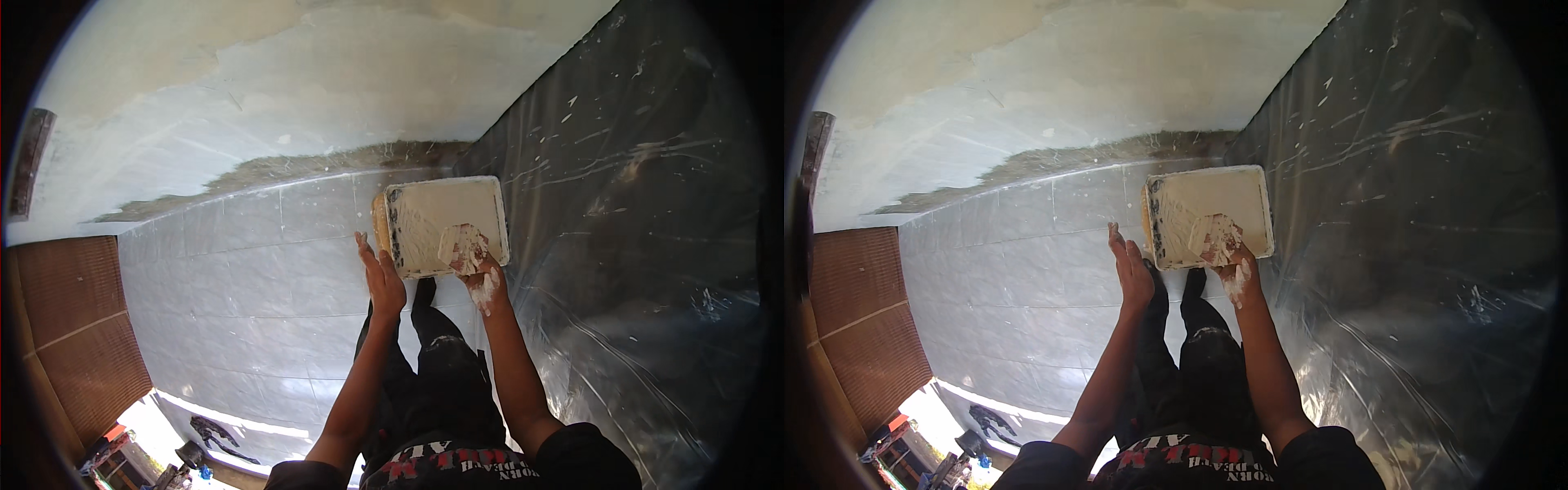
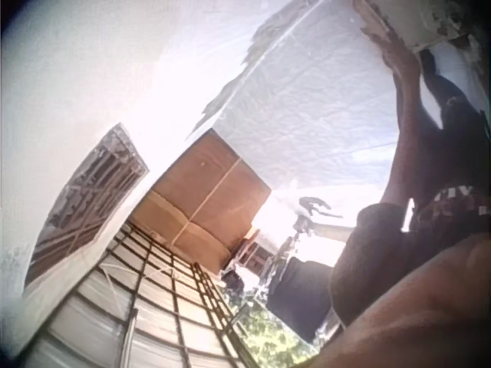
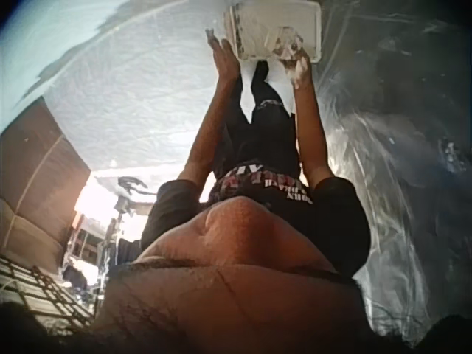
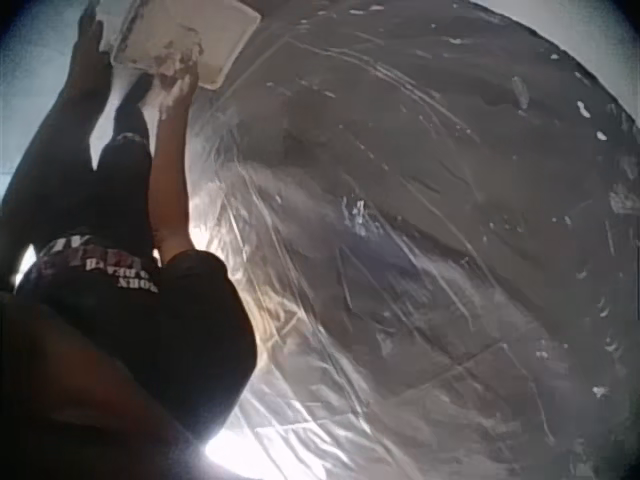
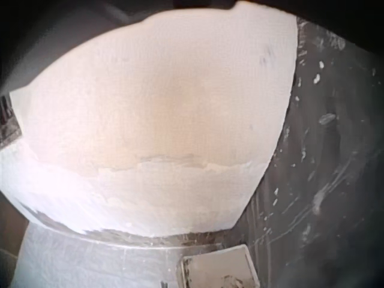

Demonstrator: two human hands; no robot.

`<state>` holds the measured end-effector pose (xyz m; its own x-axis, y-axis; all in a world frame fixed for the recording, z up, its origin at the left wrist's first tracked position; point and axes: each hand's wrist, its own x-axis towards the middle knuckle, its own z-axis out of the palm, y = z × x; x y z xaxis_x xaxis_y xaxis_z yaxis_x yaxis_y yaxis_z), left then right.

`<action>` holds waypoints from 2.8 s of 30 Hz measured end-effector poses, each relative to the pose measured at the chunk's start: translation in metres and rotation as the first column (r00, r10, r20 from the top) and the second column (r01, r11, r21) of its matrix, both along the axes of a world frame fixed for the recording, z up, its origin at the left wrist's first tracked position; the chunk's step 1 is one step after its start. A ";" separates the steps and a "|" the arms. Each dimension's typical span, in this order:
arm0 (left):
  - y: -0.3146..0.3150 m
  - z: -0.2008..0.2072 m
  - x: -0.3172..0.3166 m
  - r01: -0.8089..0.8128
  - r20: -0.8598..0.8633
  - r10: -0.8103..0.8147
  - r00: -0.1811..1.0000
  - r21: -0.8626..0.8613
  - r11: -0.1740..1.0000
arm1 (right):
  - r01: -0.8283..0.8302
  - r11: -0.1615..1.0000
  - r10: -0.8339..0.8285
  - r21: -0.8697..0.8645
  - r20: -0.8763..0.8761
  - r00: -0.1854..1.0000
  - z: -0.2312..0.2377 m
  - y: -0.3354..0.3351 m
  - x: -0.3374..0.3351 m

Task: The person applies wall putty to the edge of a window frame and the adjacent wall, using their fingers and a putty knife to spread the filler.

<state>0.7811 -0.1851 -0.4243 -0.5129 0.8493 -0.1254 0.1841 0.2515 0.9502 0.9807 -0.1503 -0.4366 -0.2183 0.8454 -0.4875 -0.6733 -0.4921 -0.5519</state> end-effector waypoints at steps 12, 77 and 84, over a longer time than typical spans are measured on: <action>-0.029 0.122 -0.067 -0.065 0.039 0.059 0.997 0.187 0.980 | 0.070 0.978 -0.025 0.197 -0.225 0.974 0.132 -0.003 -0.079; 0.217 0.361 -0.706 0.666 -0.709 0.128 0.693 0.699 0.262 | -0.206 0.085 -0.789 0.975 0.192 0.583 0.340 0.139 -0.700; 0.229 0.360 -0.720 0.778 -0.792 0.145 0.593 0.610 0.146 | -0.374 0.027 -1.000 0.927 0.022 -0.019 0.333 0.174 -0.754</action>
<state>0.0614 0.0437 -0.0642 0.3311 0.1724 0.9277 0.4994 -0.8662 -0.0173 0.2271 0.0236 -0.1032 0.1397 0.2368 0.9615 0.7083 0.6546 -0.2641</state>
